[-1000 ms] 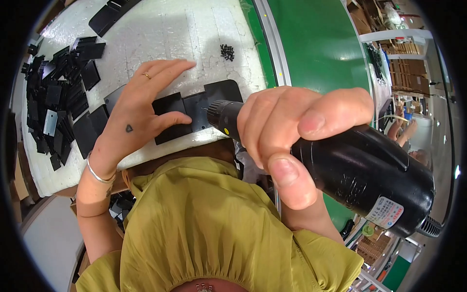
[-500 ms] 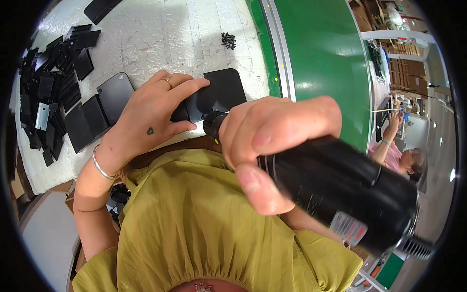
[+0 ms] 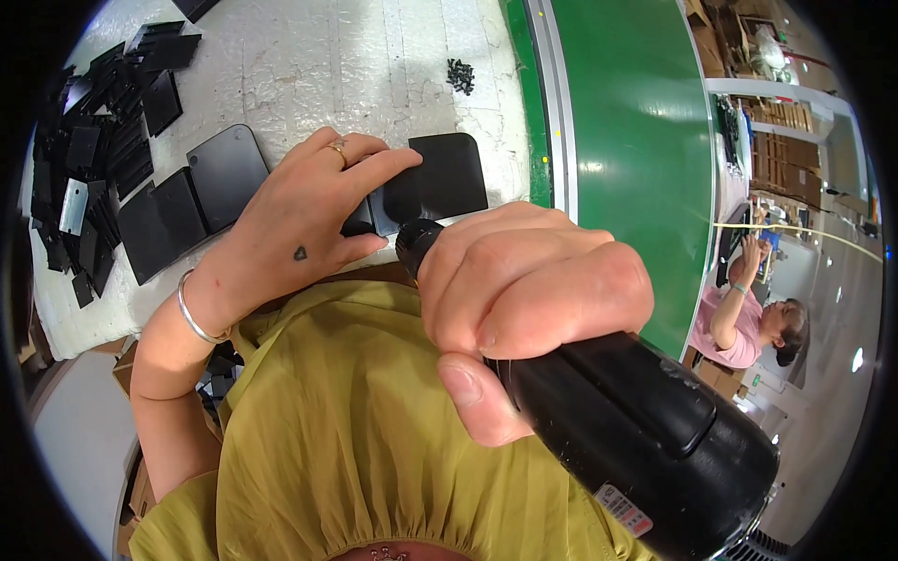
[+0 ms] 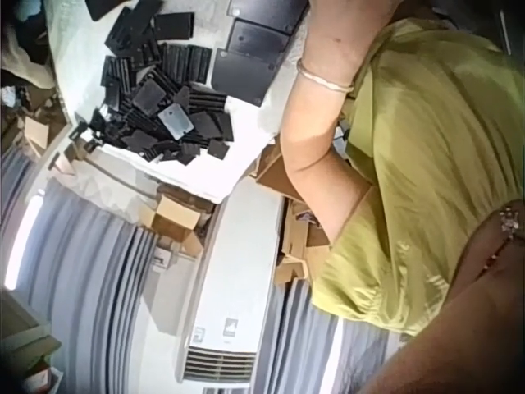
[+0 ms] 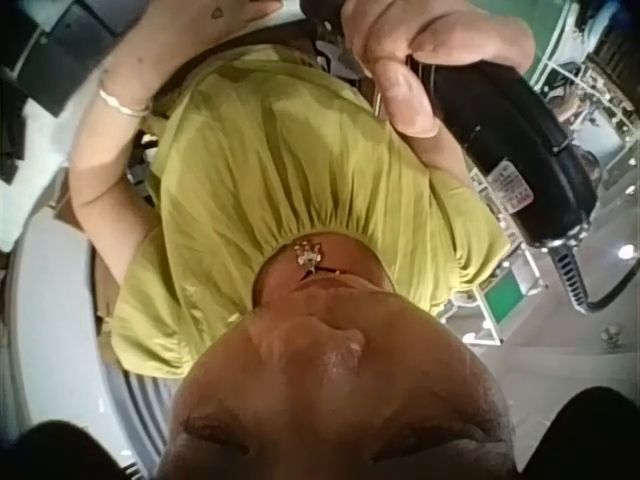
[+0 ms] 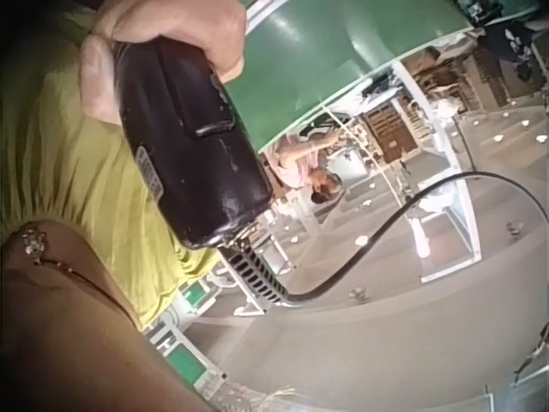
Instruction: Assembling plastic component housings using an electric screwdriver in a factory setting.
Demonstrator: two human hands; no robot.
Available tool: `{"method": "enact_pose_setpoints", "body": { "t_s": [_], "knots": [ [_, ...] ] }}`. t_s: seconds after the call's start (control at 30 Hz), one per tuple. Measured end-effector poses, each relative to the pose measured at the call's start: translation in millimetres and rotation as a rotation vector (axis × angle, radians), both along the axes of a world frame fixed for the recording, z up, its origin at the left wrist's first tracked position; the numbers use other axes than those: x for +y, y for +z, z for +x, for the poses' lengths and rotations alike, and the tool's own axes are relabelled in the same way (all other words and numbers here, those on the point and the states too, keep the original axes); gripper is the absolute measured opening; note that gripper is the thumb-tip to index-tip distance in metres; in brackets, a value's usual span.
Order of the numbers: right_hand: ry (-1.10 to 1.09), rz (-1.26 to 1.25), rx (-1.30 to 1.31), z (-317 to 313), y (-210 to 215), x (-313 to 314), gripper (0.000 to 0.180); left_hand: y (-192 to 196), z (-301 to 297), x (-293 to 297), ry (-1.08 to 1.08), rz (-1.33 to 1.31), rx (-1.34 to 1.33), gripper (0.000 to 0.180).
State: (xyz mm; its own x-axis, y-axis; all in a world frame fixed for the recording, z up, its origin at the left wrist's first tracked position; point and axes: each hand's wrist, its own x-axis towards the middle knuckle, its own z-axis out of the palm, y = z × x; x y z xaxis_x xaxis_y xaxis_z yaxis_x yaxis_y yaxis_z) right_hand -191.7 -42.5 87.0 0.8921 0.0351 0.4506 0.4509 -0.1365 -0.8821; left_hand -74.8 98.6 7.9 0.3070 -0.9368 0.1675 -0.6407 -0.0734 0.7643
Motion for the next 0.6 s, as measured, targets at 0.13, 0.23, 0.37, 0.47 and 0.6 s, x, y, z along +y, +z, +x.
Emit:
{"method": "enact_pose_setpoints", "body": {
  "t_s": [0.13, 0.23, 0.37, 0.47, 0.6],
  "knots": [
    [-0.005, -0.004, 0.001, 2.5, 0.9, 1.8, 0.029, -5.2, 0.7, -0.8, 0.002, -0.047, -0.032, 0.064],
    [-0.059, 0.091, -0.015, 1.3, -8.2, 6.2, 0.027, -11.0, -0.5, -0.3, 0.027, -0.061, -0.056, 0.065],
    [-0.075, 0.313, -0.044, -4.6, 8.9, -1.3, 0.034, -6.5, -3.4, -6.8, 0.08, -0.015, -0.146, 0.069],
    [-0.109, 0.601, -0.327, -14.4, 30.9, -7.2, 0.031, 7.1, -3.8, 2.5, 0.322, -0.223, -0.036, 0.066],
    [-0.597, 0.355, -0.081, 1.5, 14.9, 0.9, 0.061, 34.0, -8.5, 14.1, 0.529, -0.484, 0.071, 0.069]
  ]
}}
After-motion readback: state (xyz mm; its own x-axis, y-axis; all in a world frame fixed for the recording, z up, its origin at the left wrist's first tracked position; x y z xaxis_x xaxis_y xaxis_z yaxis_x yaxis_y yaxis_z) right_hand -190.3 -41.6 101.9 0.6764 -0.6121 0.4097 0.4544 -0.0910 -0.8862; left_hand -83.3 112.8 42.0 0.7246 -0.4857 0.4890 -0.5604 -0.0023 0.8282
